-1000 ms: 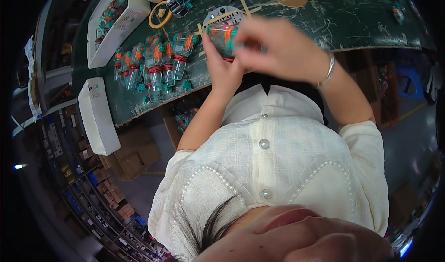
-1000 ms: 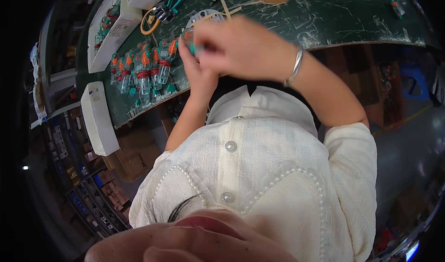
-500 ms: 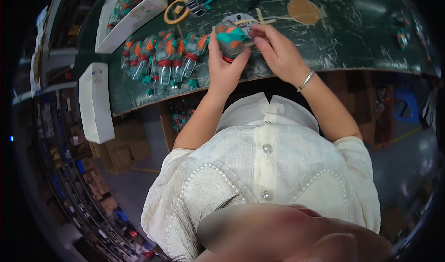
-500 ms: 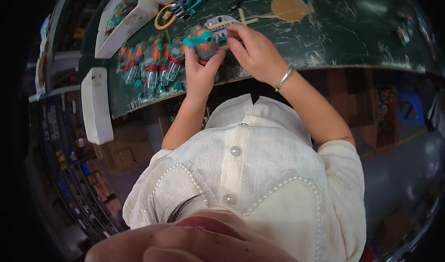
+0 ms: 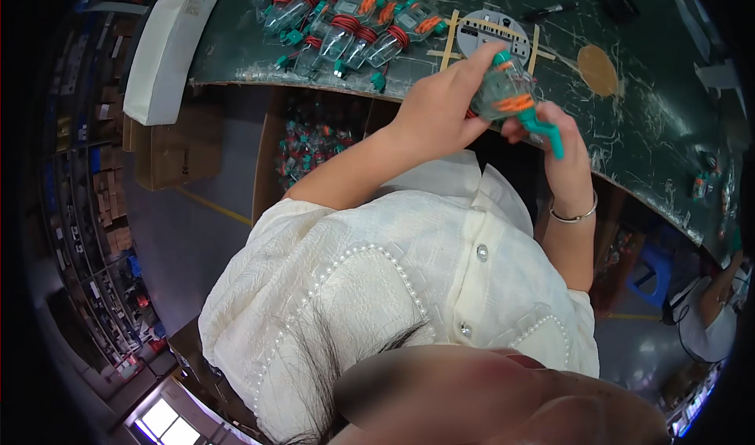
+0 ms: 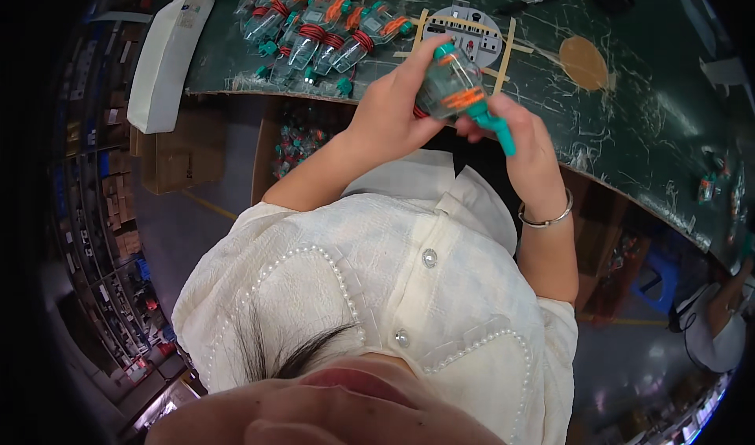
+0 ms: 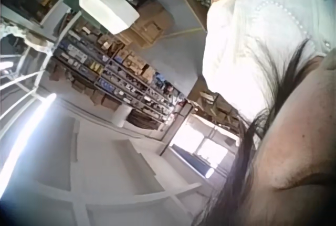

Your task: Assembling small electronic components and plastic housings at a production workbench.

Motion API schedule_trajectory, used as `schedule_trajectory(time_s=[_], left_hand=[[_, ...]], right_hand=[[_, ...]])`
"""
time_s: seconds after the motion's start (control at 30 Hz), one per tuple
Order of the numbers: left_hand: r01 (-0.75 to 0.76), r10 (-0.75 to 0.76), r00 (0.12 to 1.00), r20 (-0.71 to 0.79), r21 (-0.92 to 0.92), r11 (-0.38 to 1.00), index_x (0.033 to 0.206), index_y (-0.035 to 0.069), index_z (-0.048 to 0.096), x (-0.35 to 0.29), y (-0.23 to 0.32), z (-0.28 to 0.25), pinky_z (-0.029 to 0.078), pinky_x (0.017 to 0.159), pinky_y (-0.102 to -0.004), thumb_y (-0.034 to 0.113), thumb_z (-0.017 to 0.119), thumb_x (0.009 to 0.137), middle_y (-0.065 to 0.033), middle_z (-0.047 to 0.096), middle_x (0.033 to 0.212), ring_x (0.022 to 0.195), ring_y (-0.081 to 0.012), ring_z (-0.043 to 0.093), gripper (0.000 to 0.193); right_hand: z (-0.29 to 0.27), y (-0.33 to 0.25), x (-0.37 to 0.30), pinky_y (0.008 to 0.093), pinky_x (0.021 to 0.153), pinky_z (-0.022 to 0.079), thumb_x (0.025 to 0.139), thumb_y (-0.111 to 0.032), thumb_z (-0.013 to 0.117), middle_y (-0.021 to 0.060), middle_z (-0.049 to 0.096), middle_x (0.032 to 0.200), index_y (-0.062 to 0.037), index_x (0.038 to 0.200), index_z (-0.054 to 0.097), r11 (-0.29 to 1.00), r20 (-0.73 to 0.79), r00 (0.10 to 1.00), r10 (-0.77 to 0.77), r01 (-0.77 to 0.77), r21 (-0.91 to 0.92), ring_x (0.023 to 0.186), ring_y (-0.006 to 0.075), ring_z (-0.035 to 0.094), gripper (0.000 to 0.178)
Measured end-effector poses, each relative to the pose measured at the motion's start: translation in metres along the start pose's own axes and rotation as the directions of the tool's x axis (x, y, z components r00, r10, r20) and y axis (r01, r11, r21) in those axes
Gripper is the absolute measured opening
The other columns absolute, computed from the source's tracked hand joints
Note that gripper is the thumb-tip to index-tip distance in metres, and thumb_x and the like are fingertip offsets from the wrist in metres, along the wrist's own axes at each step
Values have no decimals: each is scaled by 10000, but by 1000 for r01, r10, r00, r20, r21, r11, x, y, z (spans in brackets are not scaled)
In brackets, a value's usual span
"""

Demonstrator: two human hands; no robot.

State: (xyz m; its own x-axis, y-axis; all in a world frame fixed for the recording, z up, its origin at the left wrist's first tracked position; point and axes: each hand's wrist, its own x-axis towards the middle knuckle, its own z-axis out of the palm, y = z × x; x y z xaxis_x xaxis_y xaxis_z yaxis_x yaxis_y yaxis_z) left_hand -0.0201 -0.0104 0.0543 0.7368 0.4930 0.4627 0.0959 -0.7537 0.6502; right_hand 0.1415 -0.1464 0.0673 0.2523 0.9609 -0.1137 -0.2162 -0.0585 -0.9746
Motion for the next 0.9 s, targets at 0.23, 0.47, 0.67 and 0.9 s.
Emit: schedule_trajectory(time_s=[0.23, 0.47, 0.67, 0.9], left_hand=[[-140, 140, 989, -48, 2, 990, 1466, 130, 398, -11, -2, -11, 549, 658, -393, 27, 766, 676, -128, 645, 1014, 852, -337, 661, 878], [348, -568, 661, -491, -470, 811, 1385, 29, 369, 12, -30, -106, 483, 554, -254, 78, 710, 850, -89, 565, 1101, 688, -103, 564, 636], [671, -332, 658, -676, 326, 666, 1423, -32, 423, -47, -194, -236, 492, 967, -388, 230, 818, 783, -205, 579, 1256, 1090, -292, 616, 797], [713, -572, 681, -458, 595, 372, 1421, -17, 461, -68, -287, -252, 448, 1025, -457, 389, 714, 827, -279, 585, 1315, 1231, -421, 561, 762]], right_hand=[[14, 8, -4, 276, 560, 427, 996, -355, 494, 109, 612, 766, 8, 881, 599, 645, 426, 891, 159, -420, 638, 607, 168, 539, 395], [5, -1, -26, 292, 574, 443, 994, -206, 491, 118, 587, 817, 5, 958, 527, 768, 378, 908, -180, -110, 630, 616, 188, 556, 217], [-50, 12, -29, 357, 694, 516, 987, -115, 540, 92, 607, 881, -26, 1053, 551, 877, -244, 968, 49, 75, 475, 824, 212, 638, 112], [-163, 16, -56, 290, 661, 474, 902, -119, 693, 30, 624, 825, -40, 1065, 647, 980, -770, 606, -199, 137, -145, 712, 118, 564, 187]])
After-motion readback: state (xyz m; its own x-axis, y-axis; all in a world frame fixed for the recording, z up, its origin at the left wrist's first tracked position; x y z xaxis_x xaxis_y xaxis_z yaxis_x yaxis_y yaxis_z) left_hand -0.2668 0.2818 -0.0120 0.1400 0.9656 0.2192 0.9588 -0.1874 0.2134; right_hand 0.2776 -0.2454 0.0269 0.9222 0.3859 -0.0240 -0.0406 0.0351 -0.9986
